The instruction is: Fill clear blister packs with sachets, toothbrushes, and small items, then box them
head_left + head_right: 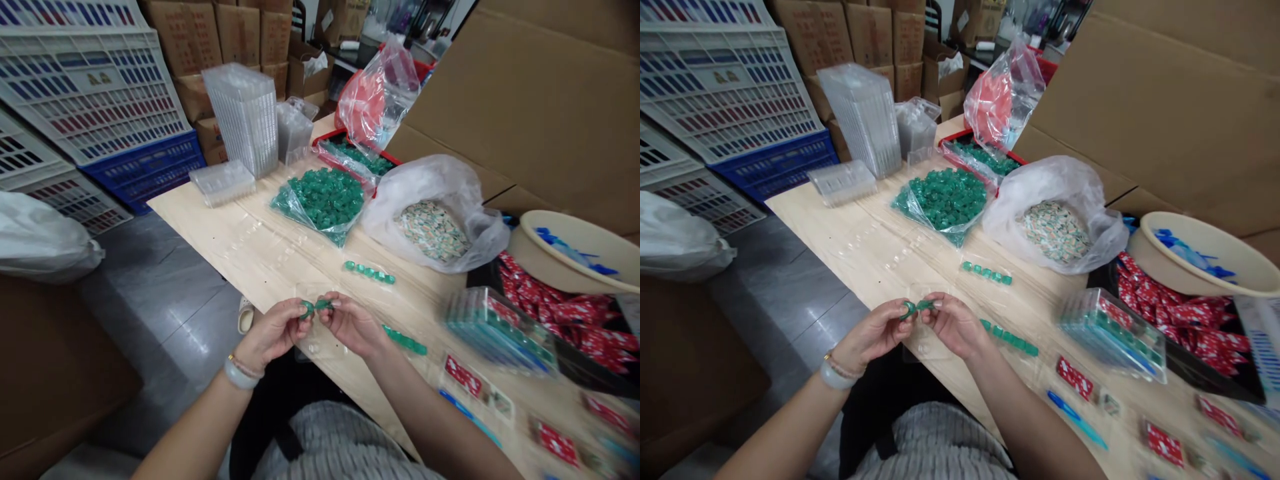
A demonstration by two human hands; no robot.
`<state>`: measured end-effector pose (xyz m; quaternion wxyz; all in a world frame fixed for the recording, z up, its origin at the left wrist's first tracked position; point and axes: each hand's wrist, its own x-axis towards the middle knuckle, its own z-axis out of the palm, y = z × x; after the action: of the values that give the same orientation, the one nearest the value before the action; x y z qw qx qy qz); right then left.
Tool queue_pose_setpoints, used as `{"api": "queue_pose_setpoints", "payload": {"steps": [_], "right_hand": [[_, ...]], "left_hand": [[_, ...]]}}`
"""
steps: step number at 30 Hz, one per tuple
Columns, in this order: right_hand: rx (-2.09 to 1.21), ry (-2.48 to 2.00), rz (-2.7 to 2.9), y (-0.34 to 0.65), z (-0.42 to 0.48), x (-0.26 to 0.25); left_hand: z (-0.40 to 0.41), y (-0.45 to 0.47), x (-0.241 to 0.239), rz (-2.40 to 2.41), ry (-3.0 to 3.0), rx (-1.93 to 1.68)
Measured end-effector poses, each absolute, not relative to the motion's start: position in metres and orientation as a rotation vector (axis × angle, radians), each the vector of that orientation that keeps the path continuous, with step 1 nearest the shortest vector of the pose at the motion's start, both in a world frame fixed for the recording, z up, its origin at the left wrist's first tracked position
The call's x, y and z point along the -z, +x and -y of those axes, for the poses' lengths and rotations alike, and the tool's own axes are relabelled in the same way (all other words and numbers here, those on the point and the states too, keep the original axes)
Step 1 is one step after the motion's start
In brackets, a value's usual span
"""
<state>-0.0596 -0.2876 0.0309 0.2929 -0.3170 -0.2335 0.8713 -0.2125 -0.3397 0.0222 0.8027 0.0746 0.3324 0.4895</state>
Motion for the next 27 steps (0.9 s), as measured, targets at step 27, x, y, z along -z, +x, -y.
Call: {"api": "queue_pose_setpoints", "payload": {"steps": [27], "right_hand": [[-0.847,-1.04,2.395,-0.067,0.258,0.025]], "left_hand": [[0.334,-0.201,0.027,-1.586,0.953,-1.106]]}}
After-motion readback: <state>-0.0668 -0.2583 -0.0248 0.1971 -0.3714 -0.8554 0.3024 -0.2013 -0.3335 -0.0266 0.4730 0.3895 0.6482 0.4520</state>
